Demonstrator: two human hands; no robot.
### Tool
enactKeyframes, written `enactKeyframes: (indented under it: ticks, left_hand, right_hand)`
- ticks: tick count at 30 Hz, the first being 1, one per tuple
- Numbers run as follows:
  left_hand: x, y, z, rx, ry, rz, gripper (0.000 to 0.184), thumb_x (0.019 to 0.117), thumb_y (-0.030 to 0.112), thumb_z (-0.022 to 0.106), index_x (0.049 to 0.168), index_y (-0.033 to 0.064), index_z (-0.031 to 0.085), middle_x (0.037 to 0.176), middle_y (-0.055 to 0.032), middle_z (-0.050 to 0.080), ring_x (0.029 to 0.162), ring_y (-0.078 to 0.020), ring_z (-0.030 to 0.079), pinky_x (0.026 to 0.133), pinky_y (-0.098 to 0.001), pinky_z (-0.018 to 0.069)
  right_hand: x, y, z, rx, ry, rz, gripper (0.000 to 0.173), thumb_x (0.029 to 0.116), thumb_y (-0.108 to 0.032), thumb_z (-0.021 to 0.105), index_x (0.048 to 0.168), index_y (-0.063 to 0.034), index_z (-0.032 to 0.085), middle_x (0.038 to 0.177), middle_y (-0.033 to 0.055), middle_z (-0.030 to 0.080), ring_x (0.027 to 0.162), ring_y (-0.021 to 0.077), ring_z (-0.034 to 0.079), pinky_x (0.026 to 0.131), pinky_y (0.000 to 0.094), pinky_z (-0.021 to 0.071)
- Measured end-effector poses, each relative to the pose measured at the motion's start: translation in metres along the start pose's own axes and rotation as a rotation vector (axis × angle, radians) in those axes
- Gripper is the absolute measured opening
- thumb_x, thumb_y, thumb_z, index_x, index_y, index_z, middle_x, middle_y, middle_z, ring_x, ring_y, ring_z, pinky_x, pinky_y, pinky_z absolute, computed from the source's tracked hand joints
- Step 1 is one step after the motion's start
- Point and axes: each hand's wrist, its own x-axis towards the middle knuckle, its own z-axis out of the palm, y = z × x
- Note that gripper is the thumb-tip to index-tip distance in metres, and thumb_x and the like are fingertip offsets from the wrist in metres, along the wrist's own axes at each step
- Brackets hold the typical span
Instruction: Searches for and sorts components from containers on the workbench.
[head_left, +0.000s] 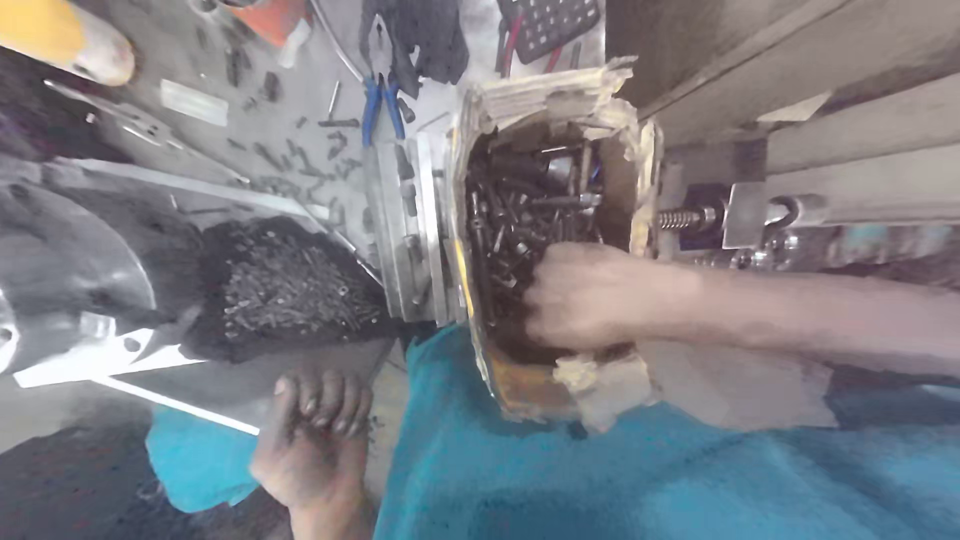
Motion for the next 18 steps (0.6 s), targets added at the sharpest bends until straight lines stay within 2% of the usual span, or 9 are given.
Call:
enactKeyframes:
  ticks: [2,4,7,9,12,14,18]
  left_hand:
    - [-0.001,0.0,-0.001,-0.004,0.023,0.01,0.052,0.1098,0.031,0.026,0.068,0.0187,0.053,0.053,0.009,0.041,0.042,-0.0047,0.04,0.041,-0.0203,0.0358]
    - [-0.003,0.0,-0.002,0.017,0.052,0.024,0.054,0.1102,0.031,0.022,0.067,0.019,0.052,0.052,0.0091,0.041,0.041,-0.0046,0.04,0.04,-0.0204,0.0354]
    - [-0.004,0.001,-0.005,0.02,0.05,0.036,0.054,0.1102,0.032,0.024,0.066,0.02,0.053,0.052,0.0098,0.041,0.042,-0.0037,0.04,0.04,-0.0197,0.0346]
    - [-0.002,0.001,-0.008,-0.007,0.029,0.036,0.051,0.11,0.032,0.028,0.068,0.0194,0.054,0.053,0.0095,0.042,0.042,-0.004,0.04,0.041,-0.0199,0.0354]
    - [-0.004,0.001,-0.009,-0.02,0.019,0.024,0.05,0.1093,0.031,0.031,0.069,0.0183,0.056,0.054,0.0091,0.043,0.042,-0.0043,0.041,0.04,-0.0202,0.0362]
    - [-0.006,0.001,-0.01,-0.003,0.015,0.033,0.051,0.1097,0.031,0.027,0.068,0.0187,0.055,0.053,0.0091,0.042,0.042,-0.0045,0.04,0.04,-0.0203,0.0356]
    - [-0.008,0.0,-0.012,-0.024,0.009,0.053,0.052,0.1099,0.031,0.025,0.069,0.018,0.054,0.053,0.0091,0.041,0.041,-0.0045,0.04,0.04,-0.0199,0.035]
  right_hand:
    - [0.001,0.003,0.002,-0.009,0.024,-0.028,0.018,0.0823,-0.011,0.076,0.069,-0.0123,0.064,0.06,0.0054,0.055,0.056,0.0274,0.059,0.05,0.047,0.043]
    - [0.003,0.004,-0.001,-0.012,-0.036,-0.026,0.017,0.0801,-0.012,0.078,0.069,-0.013,0.064,0.059,0.0046,0.054,0.056,0.0267,0.058,0.049,0.0469,0.0425]
    - [0.002,0.002,-0.005,-0.012,-0.098,-0.012,0.022,0.0862,-0.007,0.072,0.066,-0.0104,0.063,0.059,0.0063,0.054,0.057,0.028,0.059,0.05,0.0471,0.0433]
    - [0.001,0.002,-0.004,0.003,-0.071,-0.008,0.027,0.0894,-0.005,0.068,0.063,-0.0089,0.062,0.058,0.0072,0.054,0.056,0.0285,0.058,0.05,0.047,0.0424]
    - [0.0,0.0,0.002,0.009,-0.002,-0.01,0.022,0.0888,-0.006,0.069,0.068,-0.0093,0.063,0.061,0.0077,0.055,0.059,0.0295,0.06,0.053,0.0484,0.0444]
    - [0.002,0.002,0.004,0.003,0.033,-0.026,0.024,0.0864,-0.007,0.071,0.065,-0.0102,0.061,0.058,0.0065,0.054,0.055,0.0282,0.058,0.049,0.0472,0.0424]
    - [0.003,0.001,-0.005,-0.011,-0.121,0.008,0.021,0.0878,-0.009,0.071,0.068,-0.01,0.063,0.064,0.0075,0.057,0.062,0.0294,0.06,0.054,0.0485,0.0437]
